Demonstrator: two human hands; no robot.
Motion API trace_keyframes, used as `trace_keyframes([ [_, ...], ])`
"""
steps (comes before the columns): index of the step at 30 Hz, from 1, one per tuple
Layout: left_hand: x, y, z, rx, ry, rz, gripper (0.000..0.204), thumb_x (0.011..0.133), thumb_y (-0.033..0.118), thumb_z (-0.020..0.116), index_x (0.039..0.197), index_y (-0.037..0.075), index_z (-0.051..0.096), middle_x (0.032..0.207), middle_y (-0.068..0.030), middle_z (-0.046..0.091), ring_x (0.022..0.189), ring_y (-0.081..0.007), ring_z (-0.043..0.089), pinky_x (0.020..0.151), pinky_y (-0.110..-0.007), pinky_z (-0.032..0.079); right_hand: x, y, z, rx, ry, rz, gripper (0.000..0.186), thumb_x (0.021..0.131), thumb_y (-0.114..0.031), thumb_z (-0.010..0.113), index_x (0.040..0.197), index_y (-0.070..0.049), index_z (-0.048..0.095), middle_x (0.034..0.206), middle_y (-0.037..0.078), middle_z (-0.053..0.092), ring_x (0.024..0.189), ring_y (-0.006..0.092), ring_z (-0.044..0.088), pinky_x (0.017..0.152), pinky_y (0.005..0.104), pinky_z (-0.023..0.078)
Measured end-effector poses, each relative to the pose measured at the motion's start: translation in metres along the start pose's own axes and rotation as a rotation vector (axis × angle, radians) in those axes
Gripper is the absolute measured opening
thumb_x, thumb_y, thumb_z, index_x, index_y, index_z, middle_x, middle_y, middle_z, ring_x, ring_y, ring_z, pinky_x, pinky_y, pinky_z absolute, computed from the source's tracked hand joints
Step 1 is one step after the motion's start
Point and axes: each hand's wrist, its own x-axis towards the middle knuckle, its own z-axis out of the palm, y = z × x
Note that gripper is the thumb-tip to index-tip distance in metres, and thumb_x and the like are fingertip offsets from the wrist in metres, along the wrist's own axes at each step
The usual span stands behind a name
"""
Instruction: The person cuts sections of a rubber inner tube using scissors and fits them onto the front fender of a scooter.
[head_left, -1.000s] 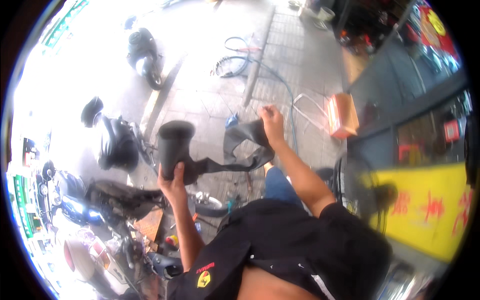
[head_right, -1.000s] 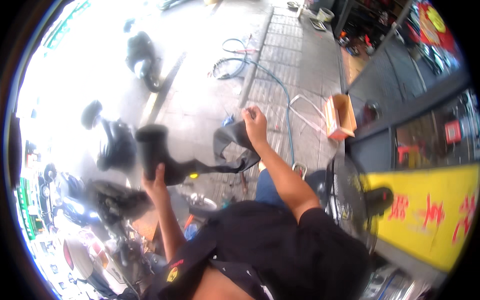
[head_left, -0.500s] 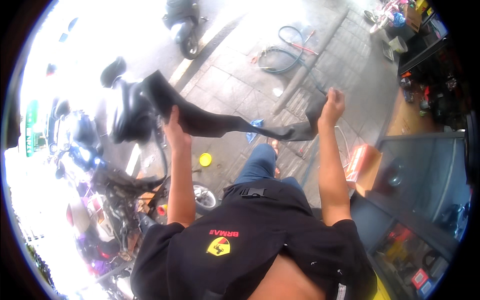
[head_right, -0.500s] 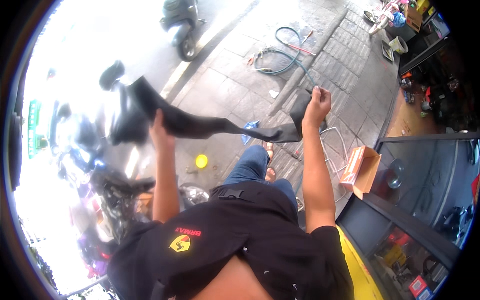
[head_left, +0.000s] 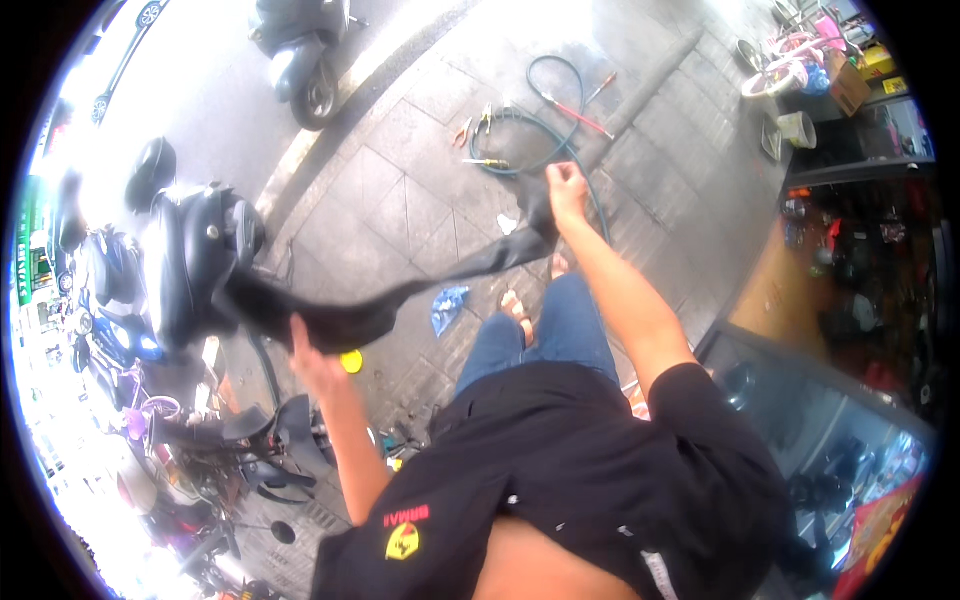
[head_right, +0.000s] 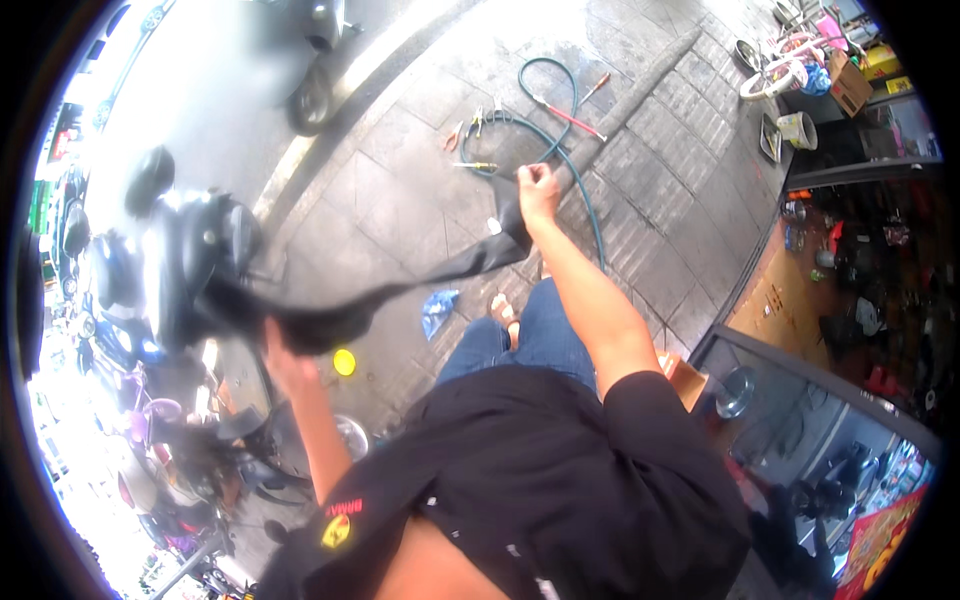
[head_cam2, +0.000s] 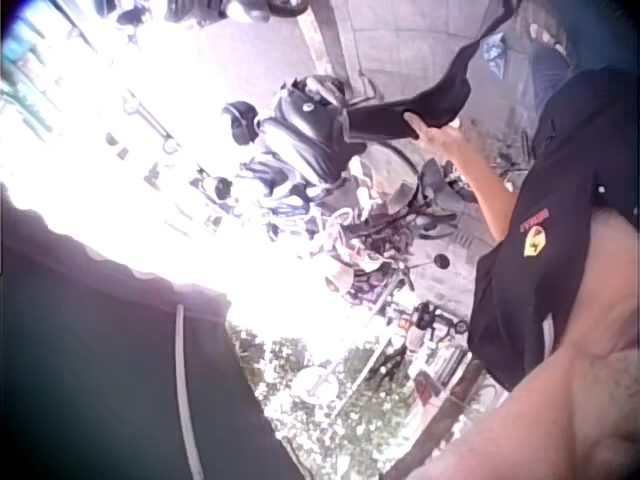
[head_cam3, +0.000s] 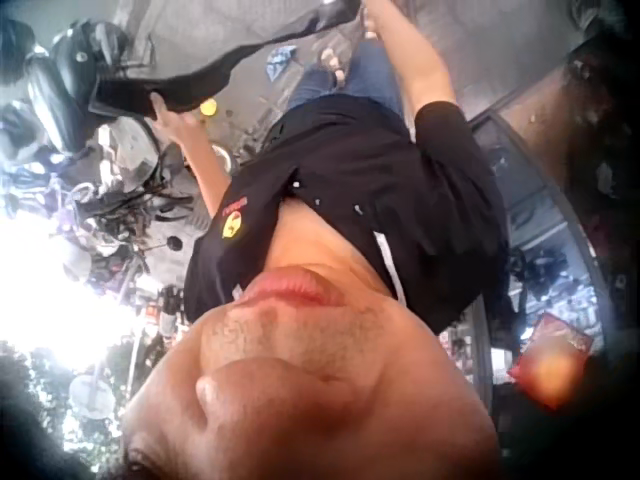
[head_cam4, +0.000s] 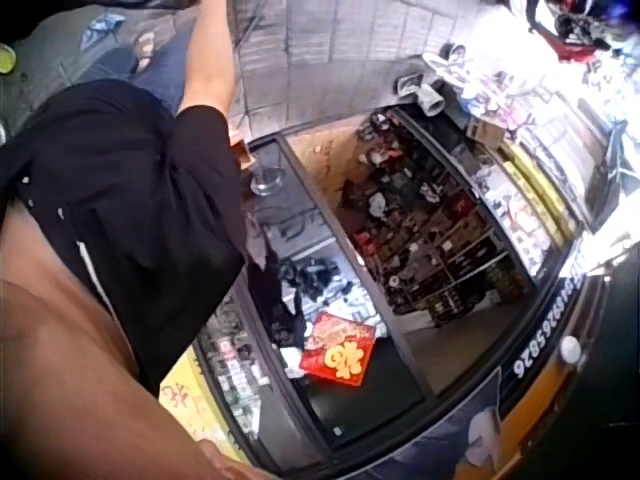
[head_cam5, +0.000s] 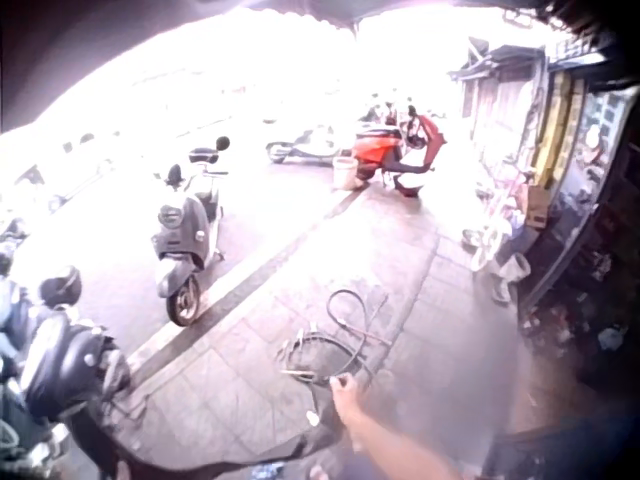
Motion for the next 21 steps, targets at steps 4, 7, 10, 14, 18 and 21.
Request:
trace_keyframes([
  [4,0.01,-0.027,-0.014,0.054,0.179,-0.008,0.038,0.089,0.016,0.069,0.12,-0.003,0.057,0.111,-0.011,0.063,0.095,-0.0229,0.063,0.087,-0.038,0.053,0.09,0.043,0.081,-0.104,-0.277,0.081,0.029,0.08,-0.029,0.066,0.095,-0.005,0.066,0.094,0.016,0.07,0.095,0.0301,0.067,0.084,0.0391,0.05],
  [7,-0.007,-0.083,-0.02,0.149,0.427,-0.045,0.048,0.089,0.02,0.068,0.13,-0.001,0.052,0.126,-0.0122,0.056,0.108,-0.0258,0.056,0.096,-0.041,0.046,0.164,0.13,0.151,-0.354,-0.454,0.123,0.027,0.079,-0.029,0.065,0.096,-0.007,0.066,0.095,0.016,0.07,0.096,0.0314,0.066,0.084,0.0401,0.049],
  [10,-0.05,-0.156,0.031,0.236,0.6,-0.171,0.05,0.093,0.022,0.063,0.133,-0.002,0.047,0.13,-0.0136,0.054,0.115,-0.0274,0.054,0.101,-0.042,0.043,0.225,0.209,0.217,-0.418,-0.592,0.165,0.026,0.079,-0.028,0.065,0.095,-0.008,0.065,0.094,0.016,0.069,0.096,0.0327,0.066,0.084,0.041,0.049],
  [14,-0.042,-0.253,0.102,0.295,0.526,-0.432,0.045,0.094,0.018,0.06,0.133,-0.001,0.046,0.13,-0.0134,0.054,0.119,-0.0274,0.053,0.103,-0.043,0.043,0.302,0.299,0.297,-0.577,-0.758,-0.116,0.025,0.079,-0.026,0.062,0.095,-0.007,0.065,0.092,0.02,0.068,0.094,0.037,0.065,0.083,0.0447,0.05],
  [18,-0.029,-0.335,0.143,0.26,0.718,-0.547,0.045,0.093,0.012,0.06,0.133,0.001,0.042,0.124,-0.0119,0.056,0.114,-0.0271,0.057,0.1,-0.046,0.046,0.386,0.362,0.349,-0.807,-0.917,-0.278,0.036,0.079,-0.028,0.061,0.107,-0.006,0.064,0.106,0.02,0.067,0.099,0.0346,0.064,0.087,0.0421,0.051],
  [21,-0.026,-0.385,0.159,0.196,0.76,-0.623,0.043,0.093,0.014,0.059,0.132,0.004,0.044,0.124,-0.0116,0.057,0.115,-0.0274,0.057,0.102,-0.046,0.045,0.474,0.421,0.372,-0.904,-0.892,-0.339,0.043,0.079,-0.032,0.064,0.117,-0.013,0.061,0.113,0.016,0.065,0.1,0.0296,0.063,0.082,0.0394,0.052],
])
